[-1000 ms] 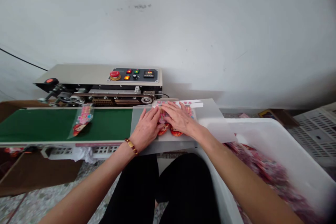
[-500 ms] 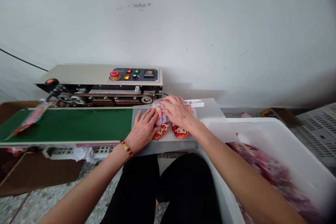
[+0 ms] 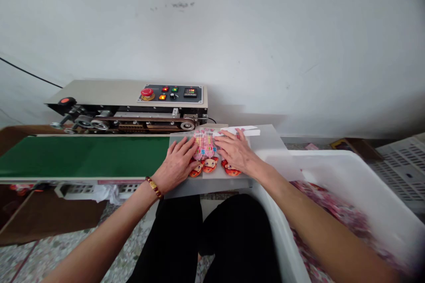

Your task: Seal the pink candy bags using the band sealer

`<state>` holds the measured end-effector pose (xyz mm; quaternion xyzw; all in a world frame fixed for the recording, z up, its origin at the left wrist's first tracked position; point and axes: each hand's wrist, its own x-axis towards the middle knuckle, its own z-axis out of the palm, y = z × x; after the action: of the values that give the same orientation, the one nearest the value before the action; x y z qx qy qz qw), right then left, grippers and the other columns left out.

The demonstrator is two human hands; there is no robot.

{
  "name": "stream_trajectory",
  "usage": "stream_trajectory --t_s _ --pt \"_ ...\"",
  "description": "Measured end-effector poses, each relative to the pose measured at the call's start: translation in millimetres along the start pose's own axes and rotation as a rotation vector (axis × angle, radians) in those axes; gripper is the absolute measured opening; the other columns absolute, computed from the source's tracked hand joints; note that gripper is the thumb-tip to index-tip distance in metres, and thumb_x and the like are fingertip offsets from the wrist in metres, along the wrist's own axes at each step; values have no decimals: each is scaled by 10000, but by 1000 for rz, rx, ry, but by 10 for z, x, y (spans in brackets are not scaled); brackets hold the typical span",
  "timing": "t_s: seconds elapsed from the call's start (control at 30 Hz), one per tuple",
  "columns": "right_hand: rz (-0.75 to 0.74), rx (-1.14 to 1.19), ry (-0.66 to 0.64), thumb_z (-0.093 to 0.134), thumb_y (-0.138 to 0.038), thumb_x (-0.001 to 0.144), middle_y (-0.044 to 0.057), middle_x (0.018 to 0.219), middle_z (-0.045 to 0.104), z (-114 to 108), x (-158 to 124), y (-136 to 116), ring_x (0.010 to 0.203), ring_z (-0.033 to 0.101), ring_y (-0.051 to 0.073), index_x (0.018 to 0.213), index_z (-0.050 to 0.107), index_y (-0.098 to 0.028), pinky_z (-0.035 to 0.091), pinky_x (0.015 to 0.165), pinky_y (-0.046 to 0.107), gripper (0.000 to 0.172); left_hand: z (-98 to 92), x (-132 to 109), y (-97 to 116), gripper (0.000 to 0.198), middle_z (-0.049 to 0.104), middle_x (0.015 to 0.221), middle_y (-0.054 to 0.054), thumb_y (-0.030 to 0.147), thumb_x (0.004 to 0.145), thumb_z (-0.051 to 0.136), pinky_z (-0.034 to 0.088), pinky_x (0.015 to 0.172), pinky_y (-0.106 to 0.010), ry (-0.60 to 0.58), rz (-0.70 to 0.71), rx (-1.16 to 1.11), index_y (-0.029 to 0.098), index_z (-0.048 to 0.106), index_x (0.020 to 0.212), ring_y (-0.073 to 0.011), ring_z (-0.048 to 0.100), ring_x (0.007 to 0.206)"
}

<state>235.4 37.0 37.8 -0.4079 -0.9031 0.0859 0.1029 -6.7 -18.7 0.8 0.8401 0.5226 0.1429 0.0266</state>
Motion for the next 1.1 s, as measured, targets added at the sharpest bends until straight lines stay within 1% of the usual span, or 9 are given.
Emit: stream_trajectory --t_s 0.17,0.33,0.4,0.53,0.7,0.77,0.83,1.0,1.1 --pt "67 -7 -33 469 -206 1000 63 988 759 -223 -4 28 1121 617 281 898 748 -231 182 1168 636 297 -29 -26 -40 542 438 1585 -140 387 997 534 295 1211 -617 -25 73 -44 209 451 1502 -334 367 1489" --pt "102 86 78 498 -149 953 100 1363 626 -69 320 -91 1305 505 256 1152 711 -214 316 1139 492 299 36 -29 -32 566 456 1569 -148 335 1000 527 277 1243 -581 34 143 -71 193 400 1533 -309 347 1505" --pt "112 75 60 489 -106 926 118 1433 568 35 446 -135 1358 448 273 1131 719 -202 306 1132 521 323 55 -26 -32 573 451 1569 -168 319 1008 507 274 1246 -583 31 169 -75 164 370 1543 -300 363 1499" --pt "113 71 18 465 -73 901 113 1350 604 126 534 -154 1343 436 300 992 746 -219 234 1132 628 328 48 -20 -35 605 433 1576 -193 301 1013 497 268 1249 -586 9 194 -89 147 309 1567 -282 361 1505" --pt "108 62 49 468 -78 902 115 1444 532 163 503 -158 1397 366 314 1172 713 -256 180 1135 688 406 28 -14 -41 612 437 1575 -184 292 1012 498 294 1243 -568 -3 210 -111 172 296 1577 -271 362 1505" --pt "74 49 20 482 -81 901 105 1418 551 188 505 -167 1420 334 315 1147 725 -262 149 1148 694 390 35 -15 -44 605 438 1574 -188 300 1014 494 300 1242 -564 4 214 -115 168 304 1573 -271 358 1507" --pt "61 63 -1 484 -84 906 87 1387 576 201 514 -174 1417 344 302 1106 735 -273 145 1156 690 373 46 -15 -46 606 436 1575 -188 313 1015 493 305 1241 -561 6 217 -116 166 305 1572 -272 352 1510" --pt "105 54 5 472 -90 919 120 1456 533 168 543 -231 1406 361 301 1215 696 -262 167 1141 712 409 54 -10 -45 582 428 1581 -185 317 1025 468 303 1247 -553 -4 224 -110 155 321 1564 -278 333 1519" --pt "130 72 -16 501 -82 892 112 1378 590 142 580 -276 1391 379 303 1068 741 -247 188 1142 695 340 46 -12 -47 555 423 1580 -199 330 1032 450 295 1249 -555 -13 226 -112 131 357 1541 -282 329 1520"
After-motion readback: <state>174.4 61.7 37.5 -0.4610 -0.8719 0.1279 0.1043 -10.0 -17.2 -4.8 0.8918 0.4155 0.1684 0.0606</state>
